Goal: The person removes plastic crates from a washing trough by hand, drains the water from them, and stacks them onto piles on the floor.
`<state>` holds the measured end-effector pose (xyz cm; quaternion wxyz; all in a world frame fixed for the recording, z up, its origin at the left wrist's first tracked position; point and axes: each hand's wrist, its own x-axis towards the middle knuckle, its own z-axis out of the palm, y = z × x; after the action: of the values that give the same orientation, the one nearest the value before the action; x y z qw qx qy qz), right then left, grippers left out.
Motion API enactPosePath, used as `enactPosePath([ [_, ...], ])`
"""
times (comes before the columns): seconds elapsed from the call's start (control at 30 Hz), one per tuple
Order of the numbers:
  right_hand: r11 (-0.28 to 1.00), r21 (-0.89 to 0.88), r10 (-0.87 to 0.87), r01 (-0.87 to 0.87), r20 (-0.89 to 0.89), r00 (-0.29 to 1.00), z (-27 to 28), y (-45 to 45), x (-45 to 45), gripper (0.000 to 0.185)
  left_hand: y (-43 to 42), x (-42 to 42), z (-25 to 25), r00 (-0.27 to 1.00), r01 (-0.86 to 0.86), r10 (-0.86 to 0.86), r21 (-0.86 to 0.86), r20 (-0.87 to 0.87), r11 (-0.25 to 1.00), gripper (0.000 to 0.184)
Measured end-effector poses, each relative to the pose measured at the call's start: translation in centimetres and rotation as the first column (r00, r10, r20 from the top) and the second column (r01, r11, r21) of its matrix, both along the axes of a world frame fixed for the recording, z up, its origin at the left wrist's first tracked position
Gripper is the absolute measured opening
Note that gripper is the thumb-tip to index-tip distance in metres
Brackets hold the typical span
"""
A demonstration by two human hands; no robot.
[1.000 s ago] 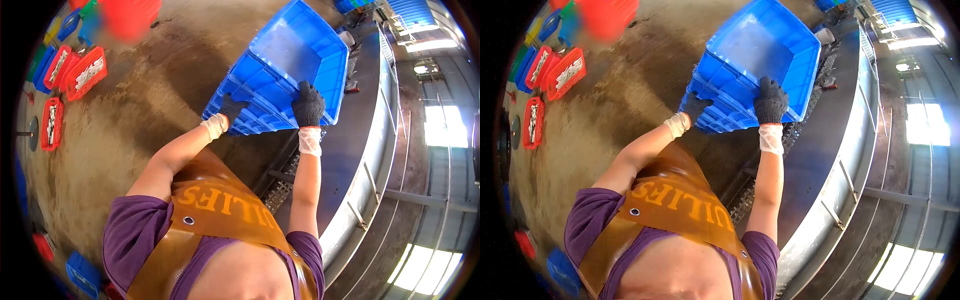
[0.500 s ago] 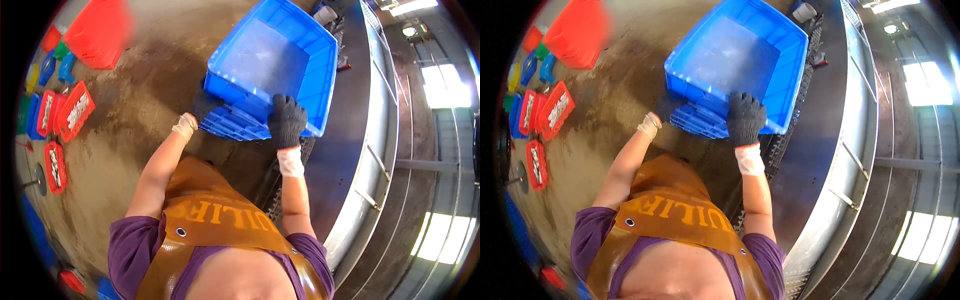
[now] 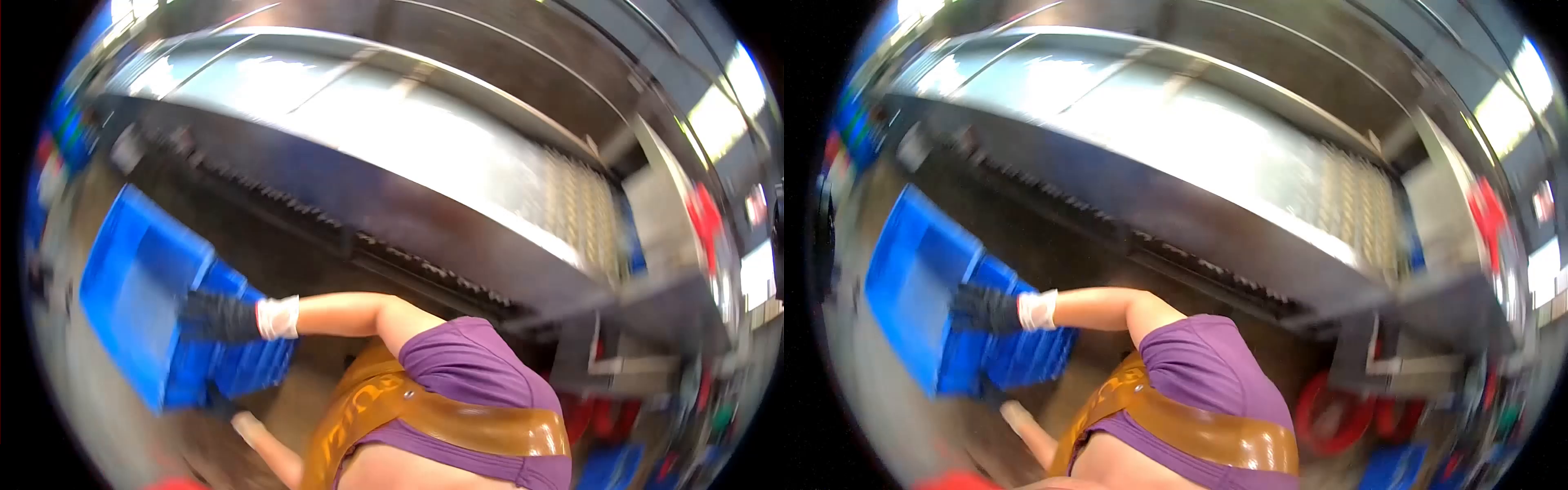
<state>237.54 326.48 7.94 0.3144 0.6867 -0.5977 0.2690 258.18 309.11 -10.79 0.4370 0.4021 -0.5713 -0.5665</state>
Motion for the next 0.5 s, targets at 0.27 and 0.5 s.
enactPosePath([
  [0.27,0.782,0.487,-0.623,0.389,0.617,0.480,-11.0,31.1,0.2,0.025,10.0,-1.9,-17.7,0.495,0.600,-0.868,0.712,0.029,0.366,0.021],
  [0.5,0.041,0.113,-0.791,0.993,0.611,-0.037,-5.3,55.9,7.9,0.021,35.3,-22.1,3.2,0.122,0.952,-0.900,-0.307,0.419,-0.014,0.044],
])
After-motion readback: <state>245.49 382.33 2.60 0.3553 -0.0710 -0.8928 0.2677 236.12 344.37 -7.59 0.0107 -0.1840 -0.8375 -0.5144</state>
